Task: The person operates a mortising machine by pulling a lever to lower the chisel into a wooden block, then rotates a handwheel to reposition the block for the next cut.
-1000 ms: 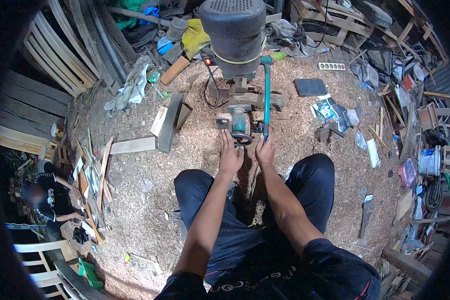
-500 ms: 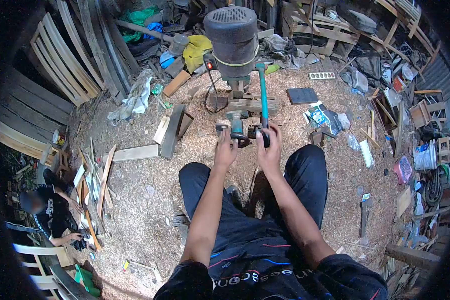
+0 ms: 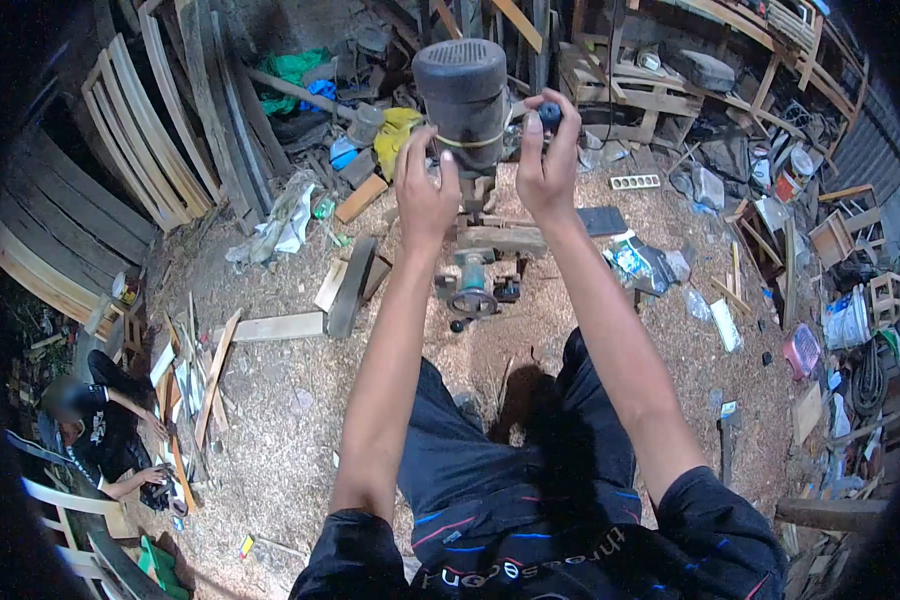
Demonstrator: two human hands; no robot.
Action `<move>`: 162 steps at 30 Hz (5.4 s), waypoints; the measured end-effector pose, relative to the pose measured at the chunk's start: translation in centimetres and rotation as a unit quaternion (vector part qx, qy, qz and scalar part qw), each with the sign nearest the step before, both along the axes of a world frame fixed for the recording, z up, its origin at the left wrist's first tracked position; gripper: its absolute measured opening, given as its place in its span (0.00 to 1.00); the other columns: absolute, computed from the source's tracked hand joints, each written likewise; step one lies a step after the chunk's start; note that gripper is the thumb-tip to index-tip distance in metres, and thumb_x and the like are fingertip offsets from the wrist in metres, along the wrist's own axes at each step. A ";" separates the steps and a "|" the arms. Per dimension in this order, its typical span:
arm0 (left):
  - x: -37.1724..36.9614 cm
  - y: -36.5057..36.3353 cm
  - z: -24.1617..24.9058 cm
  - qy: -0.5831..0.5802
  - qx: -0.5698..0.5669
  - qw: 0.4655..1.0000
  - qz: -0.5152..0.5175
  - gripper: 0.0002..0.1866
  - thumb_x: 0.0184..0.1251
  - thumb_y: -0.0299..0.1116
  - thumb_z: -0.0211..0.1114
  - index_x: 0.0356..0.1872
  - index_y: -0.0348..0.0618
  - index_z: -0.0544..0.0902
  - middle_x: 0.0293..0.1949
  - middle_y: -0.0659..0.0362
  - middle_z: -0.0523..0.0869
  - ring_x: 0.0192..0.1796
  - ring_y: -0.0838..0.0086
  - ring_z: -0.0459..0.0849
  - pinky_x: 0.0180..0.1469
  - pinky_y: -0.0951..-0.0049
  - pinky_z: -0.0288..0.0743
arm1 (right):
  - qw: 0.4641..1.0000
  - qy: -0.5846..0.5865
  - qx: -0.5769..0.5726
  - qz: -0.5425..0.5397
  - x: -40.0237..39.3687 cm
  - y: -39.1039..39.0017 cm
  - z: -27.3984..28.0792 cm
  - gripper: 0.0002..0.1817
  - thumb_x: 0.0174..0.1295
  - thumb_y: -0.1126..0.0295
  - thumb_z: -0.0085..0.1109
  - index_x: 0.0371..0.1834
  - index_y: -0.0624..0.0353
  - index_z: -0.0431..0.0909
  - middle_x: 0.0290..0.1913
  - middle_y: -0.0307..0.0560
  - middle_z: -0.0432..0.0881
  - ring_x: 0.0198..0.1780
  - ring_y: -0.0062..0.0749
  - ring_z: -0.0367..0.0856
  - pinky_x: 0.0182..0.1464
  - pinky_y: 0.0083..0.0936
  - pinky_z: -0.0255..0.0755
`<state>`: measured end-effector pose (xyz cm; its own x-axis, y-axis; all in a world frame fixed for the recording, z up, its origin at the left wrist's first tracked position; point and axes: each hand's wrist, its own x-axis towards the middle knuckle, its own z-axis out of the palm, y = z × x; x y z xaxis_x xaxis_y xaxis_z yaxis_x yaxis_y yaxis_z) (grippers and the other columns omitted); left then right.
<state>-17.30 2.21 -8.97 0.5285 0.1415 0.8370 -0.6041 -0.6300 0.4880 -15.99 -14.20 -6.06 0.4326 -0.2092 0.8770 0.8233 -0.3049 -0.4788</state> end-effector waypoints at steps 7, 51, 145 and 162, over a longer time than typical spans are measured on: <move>8.7 -1.5 7.9 -0.098 0.066 0.993 0.016 0.27 0.70 0.35 0.59 0.68 0.35 0.71 0.67 0.40 0.73 0.72 0.46 0.69 0.75 0.55 0.59 | 0.986 -0.065 -0.103 -0.110 6.8 -0.6 5.5 0.36 0.68 0.78 0.46 0.79 0.65 0.48 0.71 0.69 0.62 0.69 0.68 0.65 0.66 0.47 0.68; -6.3 1.2 -30.5 0.586 0.127 0.797 0.069 0.52 0.53 0.29 0.76 0.76 0.42 0.51 0.66 0.39 0.71 0.60 0.42 0.80 0.62 0.45 0.74 | 0.826 0.455 -0.303 0.137 -8.5 -0.2 -36.7 0.52 0.56 0.75 0.60 0.81 0.68 0.37 0.74 0.79 0.58 0.76 0.63 0.60 0.75 0.41 0.60; 4.9 0.7 3.0 -0.084 -0.036 0.994 0.053 0.21 0.69 0.33 0.65 0.59 0.33 0.76 0.57 0.44 0.80 0.63 0.51 0.76 0.68 0.57 0.67 | 0.970 0.188 -0.153 0.024 4.3 -2.3 -2.9 0.35 0.65 0.73 0.58 0.76 0.66 0.59 0.67 0.69 0.74 0.69 0.56 0.73 0.70 0.40 0.67; 15.6 -3.7 9.3 -0.226 0.022 0.964 0.138 0.12 0.66 0.37 0.58 0.32 0.43 0.87 0.38 0.52 0.84 0.46 0.56 0.81 0.56 0.55 0.69 | 0.930 0.359 -0.083 0.010 33.5 -2.4 15.0 0.76 0.49 0.23 0.62 0.78 0.78 0.33 0.78 0.78 0.48 0.81 0.59 0.50 0.79 0.39 0.53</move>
<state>-1.72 -1.53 0.29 0.0560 0.1842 0.9813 -0.5549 -0.8113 0.1840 17.46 -16.60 8.91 0.9213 -0.0824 0.3800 0.3159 -0.4113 -0.8550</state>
